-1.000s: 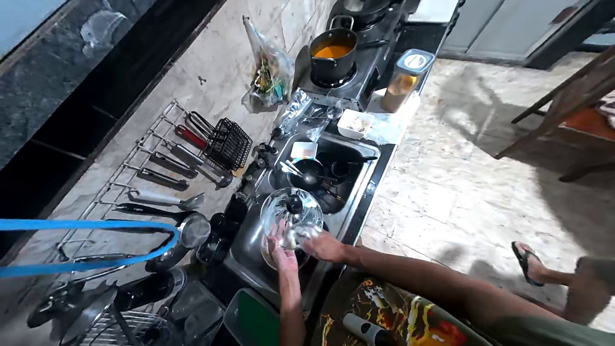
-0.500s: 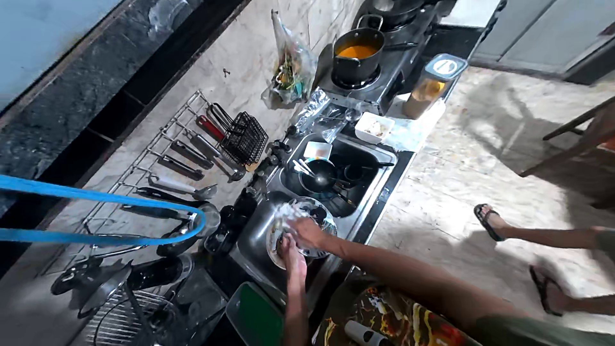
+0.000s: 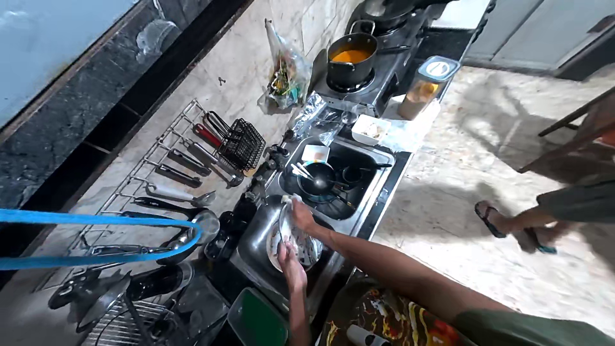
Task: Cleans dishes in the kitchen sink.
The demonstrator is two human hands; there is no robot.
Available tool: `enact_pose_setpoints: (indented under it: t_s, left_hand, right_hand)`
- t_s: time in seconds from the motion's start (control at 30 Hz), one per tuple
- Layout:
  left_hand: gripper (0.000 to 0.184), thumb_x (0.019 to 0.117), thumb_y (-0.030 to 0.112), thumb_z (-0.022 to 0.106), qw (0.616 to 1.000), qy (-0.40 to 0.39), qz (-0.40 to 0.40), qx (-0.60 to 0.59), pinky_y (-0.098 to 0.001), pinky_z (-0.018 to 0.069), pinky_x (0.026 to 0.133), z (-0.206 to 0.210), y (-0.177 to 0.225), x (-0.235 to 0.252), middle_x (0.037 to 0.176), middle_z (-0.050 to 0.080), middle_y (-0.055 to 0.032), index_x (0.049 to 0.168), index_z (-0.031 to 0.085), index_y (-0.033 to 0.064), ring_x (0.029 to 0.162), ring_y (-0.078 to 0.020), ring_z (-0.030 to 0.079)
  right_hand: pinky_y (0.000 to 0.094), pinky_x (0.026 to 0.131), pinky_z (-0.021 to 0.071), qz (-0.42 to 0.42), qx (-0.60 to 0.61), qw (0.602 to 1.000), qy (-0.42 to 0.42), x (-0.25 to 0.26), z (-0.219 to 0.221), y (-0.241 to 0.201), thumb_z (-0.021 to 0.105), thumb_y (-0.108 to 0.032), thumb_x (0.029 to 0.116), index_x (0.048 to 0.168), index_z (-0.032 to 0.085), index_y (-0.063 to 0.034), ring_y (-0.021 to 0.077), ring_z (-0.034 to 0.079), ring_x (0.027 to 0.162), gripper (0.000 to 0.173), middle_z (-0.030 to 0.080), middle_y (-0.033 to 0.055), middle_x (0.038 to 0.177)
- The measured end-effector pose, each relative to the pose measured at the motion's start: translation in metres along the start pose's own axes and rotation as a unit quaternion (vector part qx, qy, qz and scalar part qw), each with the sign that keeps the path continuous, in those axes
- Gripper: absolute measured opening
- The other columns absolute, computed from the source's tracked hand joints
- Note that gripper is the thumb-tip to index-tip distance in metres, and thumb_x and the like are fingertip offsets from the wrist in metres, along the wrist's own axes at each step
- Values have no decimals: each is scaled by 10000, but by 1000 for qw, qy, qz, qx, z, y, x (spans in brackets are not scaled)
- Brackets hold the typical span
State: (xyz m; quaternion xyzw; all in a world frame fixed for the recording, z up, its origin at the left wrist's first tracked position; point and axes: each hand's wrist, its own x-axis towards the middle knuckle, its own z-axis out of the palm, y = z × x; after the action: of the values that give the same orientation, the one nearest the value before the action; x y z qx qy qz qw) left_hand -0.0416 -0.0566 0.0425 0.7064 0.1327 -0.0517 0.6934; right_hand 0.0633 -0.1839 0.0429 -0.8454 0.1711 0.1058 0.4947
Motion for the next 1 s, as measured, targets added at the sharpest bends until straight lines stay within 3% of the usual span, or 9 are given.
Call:
enact_pose_setpoints:
  t_s: [0.17,0.33,0.47,0.57,0.67,0.77,0.83,0.9,1.0]
  left_hand:
    - [417,1071,134,422,996,22,62,67,-380,400,1132,7,-5,-9,1433,537,-237,1415,514,-82,1307,-248,520]
    - [409,1106,150,360,998,34,19,-57,-350,470,1038,14,3,6,1403,540,-168,1470,444,-15,1212,-169,553]
    - [383,1117,242,363,984,68,-41,-160,-405,519,961,13,10,19,1281,581,-125,1436,454,50,1118,-185,589]
    - [498,1114,428,353,979,59,-78,-177,-454,510,1033,12,9,24,1393,590,-112,1479,472,110,1240,-210,591]
    - [429,1108,368,414,970,81,-116,-196,-440,543,967,13,5,29,1316,648,-113,1412,548,97,1161,-215,638]
    - [408,1120,309,385,962,86,-127,-227,-424,544,970,8,-1,30,1367,622,-104,1457,501,111,1184,-210,634]
    - [421,1128,294,358,956,79,-121,-256,-432,539,999,5,-2,28,1422,597,-110,1496,465,120,1235,-232,622]
    - [429,1134,267,328,949,72,-104,-288,-443,554,1002,1,-2,25,1436,582,-146,1518,427,103,1245,-276,629]
    - [424,1134,250,330,942,84,-100,-310,-465,550,1006,2,1,18,1441,569,-168,1518,421,94,1250,-301,622]
  right_hand:
    - [541,1094,444,112,68,991,-32,23,-13,-13,459,-258,1082,1327,581,76,397,569,1300,431,598,285,1358]
    - [570,1075,481,-87,-21,996,-15,-27,17,-4,489,-260,1047,1480,512,-39,421,609,1247,487,620,271,1338]
    - [593,1061,480,-219,-108,967,-76,-74,24,38,491,-321,1063,1412,591,-67,435,620,1232,444,636,266,1326]
    - [582,1055,490,-287,-147,943,-85,-92,29,64,471,-295,1079,1364,627,-73,419,624,1240,394,648,250,1320]
    - [567,1009,521,-327,-182,923,-86,-95,30,72,505,-248,1059,1331,646,-77,404,654,1189,351,677,230,1267]
    - [544,1003,538,-348,-198,914,-56,-99,27,88,493,-286,1073,1310,663,-82,379,663,1195,356,687,208,1272]
    - [541,1041,521,-309,-180,934,-23,-101,23,105,494,-300,1067,1324,657,-74,368,645,1239,379,670,200,1321]
    - [541,1113,460,-190,-126,974,-6,-96,12,109,483,-290,1059,1412,581,-23,385,601,1294,454,628,225,1379]
    - [538,1011,529,-38,-84,995,46,-77,10,98,426,-356,1079,1444,522,-35,388,664,1162,496,663,235,1263]
